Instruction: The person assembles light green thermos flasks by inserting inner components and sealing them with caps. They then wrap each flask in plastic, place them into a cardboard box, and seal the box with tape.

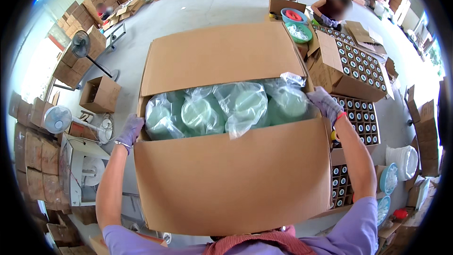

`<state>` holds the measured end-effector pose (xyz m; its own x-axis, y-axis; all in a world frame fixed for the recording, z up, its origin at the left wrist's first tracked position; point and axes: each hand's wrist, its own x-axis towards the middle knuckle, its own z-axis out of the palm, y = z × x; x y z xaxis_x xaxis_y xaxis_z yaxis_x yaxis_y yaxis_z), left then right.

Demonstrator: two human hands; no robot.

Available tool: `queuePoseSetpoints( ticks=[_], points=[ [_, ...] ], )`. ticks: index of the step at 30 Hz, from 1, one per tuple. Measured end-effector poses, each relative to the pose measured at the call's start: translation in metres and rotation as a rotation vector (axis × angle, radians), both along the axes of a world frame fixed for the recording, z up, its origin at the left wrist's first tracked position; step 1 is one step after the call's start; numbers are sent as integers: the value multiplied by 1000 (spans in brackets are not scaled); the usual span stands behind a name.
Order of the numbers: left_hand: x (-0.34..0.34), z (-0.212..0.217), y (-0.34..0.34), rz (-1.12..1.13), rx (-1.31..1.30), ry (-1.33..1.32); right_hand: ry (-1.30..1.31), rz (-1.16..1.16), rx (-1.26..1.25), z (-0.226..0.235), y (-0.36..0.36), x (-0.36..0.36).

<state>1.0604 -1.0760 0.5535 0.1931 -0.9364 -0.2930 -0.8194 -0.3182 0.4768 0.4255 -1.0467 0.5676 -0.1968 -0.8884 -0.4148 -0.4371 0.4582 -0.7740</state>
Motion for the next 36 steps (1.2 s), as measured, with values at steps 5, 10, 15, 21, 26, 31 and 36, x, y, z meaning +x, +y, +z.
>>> queuePoseSetpoints(
  ticks=[5, 10, 15, 21, 26, 31, 36],
  points=[
    [-27, 22, 65, -199, -392, 69, 152, 21, -336, -52, 37, -42],
    [-67, 26, 191, 64, -514, 297, 116, 32, -505, -65, 133, -40],
    [-104, -3, 303, 236, -524, 515, 47, -73, -393, -109, 251, -53],
    [-103, -87, 391, 108, -291, 218, 287, -128, -273, -182, 389, -63],
    [-68, -168, 450, 196, -43, 360, 464, -72, -161, -169, 467, -27],
    [-42, -209, 515, 105, -107, 435, 526, -161, -90, -182, 557, 3],
    [-27, -200, 566, 288, -244, 509, 465, -207, -73, -178, 612, 27]
  ],
)
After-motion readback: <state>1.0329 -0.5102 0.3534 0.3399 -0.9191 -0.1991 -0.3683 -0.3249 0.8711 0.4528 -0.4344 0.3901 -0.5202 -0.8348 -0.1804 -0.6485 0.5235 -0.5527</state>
